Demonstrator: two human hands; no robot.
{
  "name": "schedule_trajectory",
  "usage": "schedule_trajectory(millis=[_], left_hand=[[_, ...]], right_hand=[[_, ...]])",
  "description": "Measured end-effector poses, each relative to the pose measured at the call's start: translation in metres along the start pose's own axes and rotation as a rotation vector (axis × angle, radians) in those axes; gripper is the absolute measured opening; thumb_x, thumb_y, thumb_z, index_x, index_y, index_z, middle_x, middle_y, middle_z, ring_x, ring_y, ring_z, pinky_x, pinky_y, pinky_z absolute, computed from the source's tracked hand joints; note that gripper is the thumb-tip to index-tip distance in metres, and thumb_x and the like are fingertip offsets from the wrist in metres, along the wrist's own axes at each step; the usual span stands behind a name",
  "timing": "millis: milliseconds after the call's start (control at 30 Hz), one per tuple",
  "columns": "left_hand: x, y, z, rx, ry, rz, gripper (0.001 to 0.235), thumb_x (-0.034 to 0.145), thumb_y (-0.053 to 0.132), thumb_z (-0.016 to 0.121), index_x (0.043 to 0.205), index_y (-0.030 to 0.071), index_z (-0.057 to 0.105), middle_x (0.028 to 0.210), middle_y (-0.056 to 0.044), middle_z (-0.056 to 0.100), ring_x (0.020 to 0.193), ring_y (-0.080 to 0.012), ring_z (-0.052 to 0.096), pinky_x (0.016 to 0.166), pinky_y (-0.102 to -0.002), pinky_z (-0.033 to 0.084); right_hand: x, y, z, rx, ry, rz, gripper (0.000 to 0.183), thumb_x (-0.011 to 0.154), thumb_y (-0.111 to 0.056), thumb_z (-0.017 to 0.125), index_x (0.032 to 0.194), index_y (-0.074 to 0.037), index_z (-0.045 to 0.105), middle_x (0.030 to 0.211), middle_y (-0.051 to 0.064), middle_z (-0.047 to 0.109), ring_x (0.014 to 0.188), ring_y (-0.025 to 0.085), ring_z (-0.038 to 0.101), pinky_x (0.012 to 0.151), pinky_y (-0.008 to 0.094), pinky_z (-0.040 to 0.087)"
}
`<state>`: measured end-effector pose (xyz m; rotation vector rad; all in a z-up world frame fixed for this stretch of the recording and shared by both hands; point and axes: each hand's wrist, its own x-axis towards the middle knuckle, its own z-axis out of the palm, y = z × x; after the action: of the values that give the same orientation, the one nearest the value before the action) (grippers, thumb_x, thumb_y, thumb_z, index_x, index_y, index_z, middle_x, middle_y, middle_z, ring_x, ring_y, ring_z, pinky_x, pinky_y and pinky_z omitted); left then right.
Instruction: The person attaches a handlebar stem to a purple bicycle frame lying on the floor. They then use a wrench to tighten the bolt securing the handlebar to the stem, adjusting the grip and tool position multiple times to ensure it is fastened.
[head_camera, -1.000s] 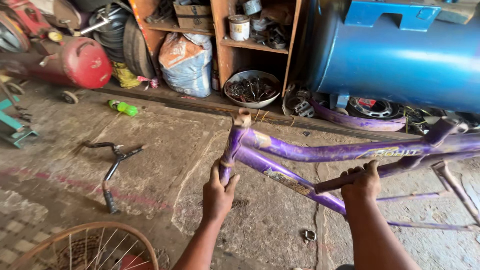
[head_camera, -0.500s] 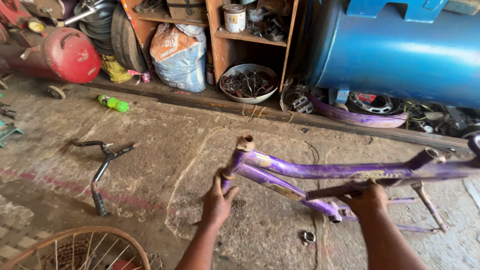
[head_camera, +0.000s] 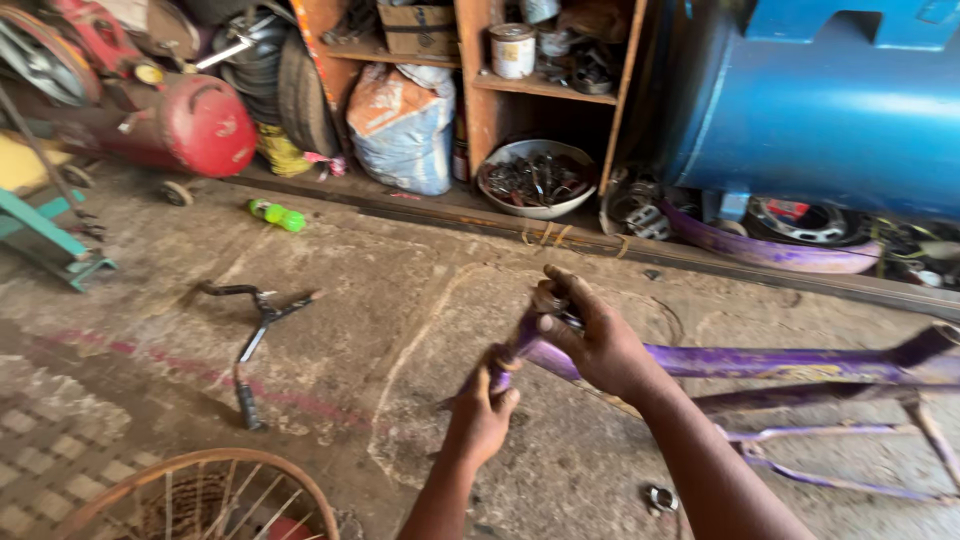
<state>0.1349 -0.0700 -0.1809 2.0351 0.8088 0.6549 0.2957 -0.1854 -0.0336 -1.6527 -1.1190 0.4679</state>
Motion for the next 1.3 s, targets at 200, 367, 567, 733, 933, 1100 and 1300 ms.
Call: schedule_trajectory(millis=[200, 367, 567, 733, 933, 1100, 1300], left_hand=[[-0.001, -0.01, -0.005, 0.081, -0.183, -0.283, 0.059, 0.1, 0.027, 0.063, 0.153, 0.018, 0.04, 0.12, -0.015, 0.071, 0.105, -0.0323, 0.075, 0.091, -0.041, 0.061], [0.009, 0.014, -0.024, -0.071, 0.087, 0.298, 0.067, 0.092, 0.017, 0.069, 0.15, 0.004, 0.038, 0.117, -0.019, 0.073, 0.101, -0.0373, 0.07, 0.081, -0.047, 0.057], [0.002, -0.011, -0.004, 0.16, -0.332, -0.359, 0.061, 0.1, 0.039, 0.056, 0.155, 0.018, 0.041, 0.111, -0.017, 0.076, 0.099, -0.0334, 0.077, 0.089, -0.042, 0.06], [0.015, -0.024, -0.013, 0.155, -0.161, -0.127, 0.069, 0.096, 0.036, 0.068, 0.154, 0.012, 0.038, 0.123, -0.021, 0.068, 0.114, -0.0337, 0.067, 0.096, -0.043, 0.054], [0.009, -0.011, -0.011, 0.106, -0.226, -0.231, 0.071, 0.097, 0.034, 0.062, 0.157, 0.013, 0.031, 0.127, -0.015, 0.068, 0.111, -0.0279, 0.071, 0.099, -0.041, 0.055], [0.009, 0.002, -0.017, 0.104, -0.277, -0.271, 0.069, 0.099, 0.036, 0.059, 0.158, 0.014, 0.031, 0.13, -0.016, 0.067, 0.111, -0.0265, 0.072, 0.099, -0.04, 0.056], [0.02, -0.062, -0.059, 0.085, -0.349, -0.426, 0.074, 0.098, 0.053, 0.062, 0.157, 0.018, 0.034, 0.132, -0.014, 0.068, 0.111, -0.0297, 0.07, 0.095, -0.04, 0.056]], right_hand=[[0.022, 0.011, 0.021, 0.065, 0.14, 0.187, 0.034, 0.093, -0.013, 0.073, 0.125, -0.004, 0.069, 0.118, 0.011, 0.077, 0.109, 0.019, 0.072, 0.099, 0.032, 0.057], [0.034, 0.002, 0.016, 0.29, 0.061, 0.191, 0.034, 0.089, -0.003, 0.069, 0.123, -0.006, 0.067, 0.115, 0.007, 0.074, 0.108, 0.014, 0.07, 0.096, 0.033, 0.058], [0.014, 0.025, 0.005, 0.217, 0.015, 0.211, 0.036, 0.094, -0.018, 0.065, 0.128, -0.006, 0.067, 0.114, 0.01, 0.075, 0.103, 0.02, 0.069, 0.097, 0.036, 0.057], [0.022, 0.003, 0.006, 0.362, -0.038, 0.255, 0.041, 0.091, -0.02, 0.067, 0.129, -0.008, 0.067, 0.114, 0.011, 0.074, 0.103, 0.021, 0.068, 0.098, 0.038, 0.055], [0.019, 0.007, 0.009, 0.297, 0.017, 0.244, 0.042, 0.088, -0.02, 0.068, 0.129, -0.01, 0.066, 0.122, 0.009, 0.075, 0.111, 0.021, 0.069, 0.105, 0.037, 0.054], [0.018, 0.011, 0.01, 0.274, 0.036, 0.208, 0.055, 0.083, -0.028, 0.075, 0.133, -0.01, 0.061, 0.123, 0.009, 0.072, 0.113, 0.019, 0.068, 0.105, 0.037, 0.054], [0.033, 0.047, 0.029, -0.803, -0.032, 0.287, 0.079, 0.074, -0.074, 0.066, 0.121, -0.01, 0.067, 0.09, 0.012, 0.078, 0.083, 0.024, 0.076, 0.074, 0.04, 0.059]])
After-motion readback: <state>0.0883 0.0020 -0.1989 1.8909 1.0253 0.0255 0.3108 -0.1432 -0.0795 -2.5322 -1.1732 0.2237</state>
